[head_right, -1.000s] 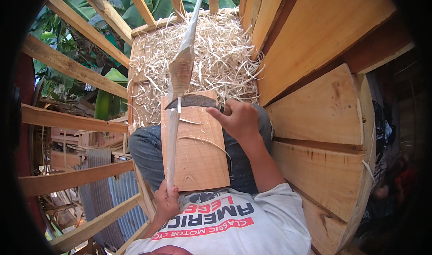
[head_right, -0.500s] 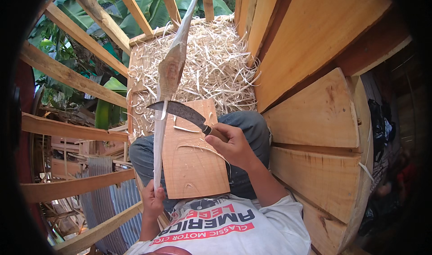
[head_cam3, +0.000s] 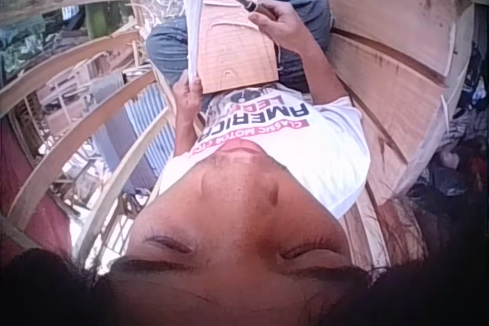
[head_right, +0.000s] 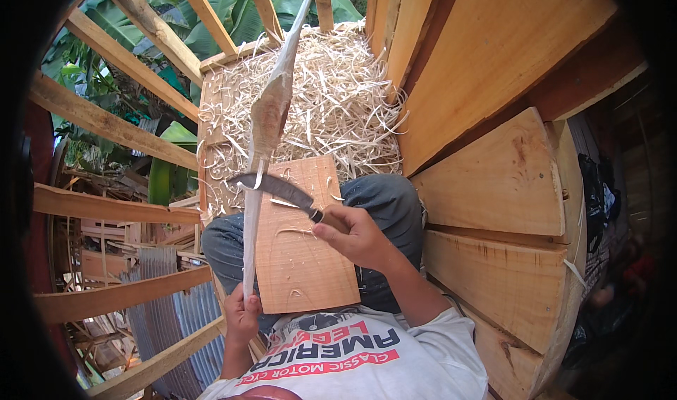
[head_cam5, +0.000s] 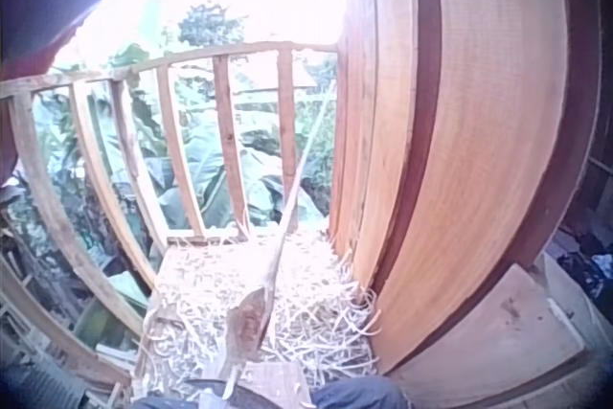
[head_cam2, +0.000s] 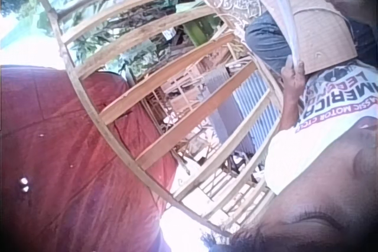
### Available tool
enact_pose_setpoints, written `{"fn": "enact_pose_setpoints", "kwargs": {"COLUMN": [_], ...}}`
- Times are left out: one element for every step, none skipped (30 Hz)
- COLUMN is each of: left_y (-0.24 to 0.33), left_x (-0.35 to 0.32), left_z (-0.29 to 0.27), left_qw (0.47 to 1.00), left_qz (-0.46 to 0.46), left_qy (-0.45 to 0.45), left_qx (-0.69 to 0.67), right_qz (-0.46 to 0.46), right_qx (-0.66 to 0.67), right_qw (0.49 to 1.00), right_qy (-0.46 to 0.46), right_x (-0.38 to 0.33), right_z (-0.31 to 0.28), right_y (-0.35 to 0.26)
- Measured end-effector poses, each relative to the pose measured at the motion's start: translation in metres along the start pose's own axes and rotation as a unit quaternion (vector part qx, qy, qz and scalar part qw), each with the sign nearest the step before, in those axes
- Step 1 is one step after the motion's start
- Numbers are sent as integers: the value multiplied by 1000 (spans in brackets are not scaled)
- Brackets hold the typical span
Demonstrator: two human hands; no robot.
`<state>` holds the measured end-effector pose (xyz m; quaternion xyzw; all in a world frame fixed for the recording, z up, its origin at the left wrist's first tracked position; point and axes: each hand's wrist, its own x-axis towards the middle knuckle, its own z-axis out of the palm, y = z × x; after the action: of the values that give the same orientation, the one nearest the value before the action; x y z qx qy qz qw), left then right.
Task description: The person sits cross-legged on a wooden platform and uses a curved knife to shave thin strips from a long wooden stick. The person holds the stick with the left hand and repeatedly scrapes the surface with the knife in the right hand, producing wood shavings that accumulate on the platform.
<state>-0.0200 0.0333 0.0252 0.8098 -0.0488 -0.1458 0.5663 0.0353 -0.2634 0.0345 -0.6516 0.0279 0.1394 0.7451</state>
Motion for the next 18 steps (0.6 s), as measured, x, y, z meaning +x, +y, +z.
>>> {"fn": "enact_pose_setpoints", "kwargs": {"left_y": [-1,-2,-2,-2,-2,-2,-2,0,1,-1,-3,-4,-3,-1,0,-1,-2,-3], "left_x": [0,-1,-1,-1,-2,-2,-1,0,1,0,-1,-1,-2,-1,-1,-1,-2,-2], "left_z": [0,0,0,0,-1,-1,-1,-2,-2,-3,-4,-5,-4,-4,-4,-4,-5,-5], "left_qw": [1000,1000,1000,1000,1000,1000,1000,1000,1000,1000,1000,1000,1000,1000,1000,1000,1000,1000], "left_qz": [-1,-1,-2,2,5,9,8,8,8,10,11,13,14,15,16,12,7,3], "left_qy": [0,0,-1,2,4,6,5,5,4,5,5,6,7,8,9,5,0,-4], "left_qx": [2,4,6,4,3,1,5,9,13,15,17,18,16,14,12,16,19,23], "right_qz": [9,-3,-14,-26,3,56,26,-3,30,62,56,40,27,15,14,8,3,-3], "right_qx": [-7,-32,-56,-81,-25,94,94,94,112,131,47,74,101,127,96,65,34,3], "right_qw": [999,996,992,985,994,994,995,995,993,988,991,993,993,992,995,997,995,991], "right_qy": [-41,-78,-115,-151,-106,14,20,26,-10,-45,-112,-79,-47,-14,-6,-47,-89,-130], "right_x": [1,1,1,1,1,1,4,5,2,-1,-1,1,1,2,2,1,-1,-1], "right_z": [0,0,1,2,0,0,-5,-10,-5,-1,-1,-4,-8,-11,-11,-10,-6,-3], "right_y": [0,-2,-5,-8,-6,-9,-11,-12,-9,-8,-12,-14,-14,-15,-18,-17,-14,-9]}}
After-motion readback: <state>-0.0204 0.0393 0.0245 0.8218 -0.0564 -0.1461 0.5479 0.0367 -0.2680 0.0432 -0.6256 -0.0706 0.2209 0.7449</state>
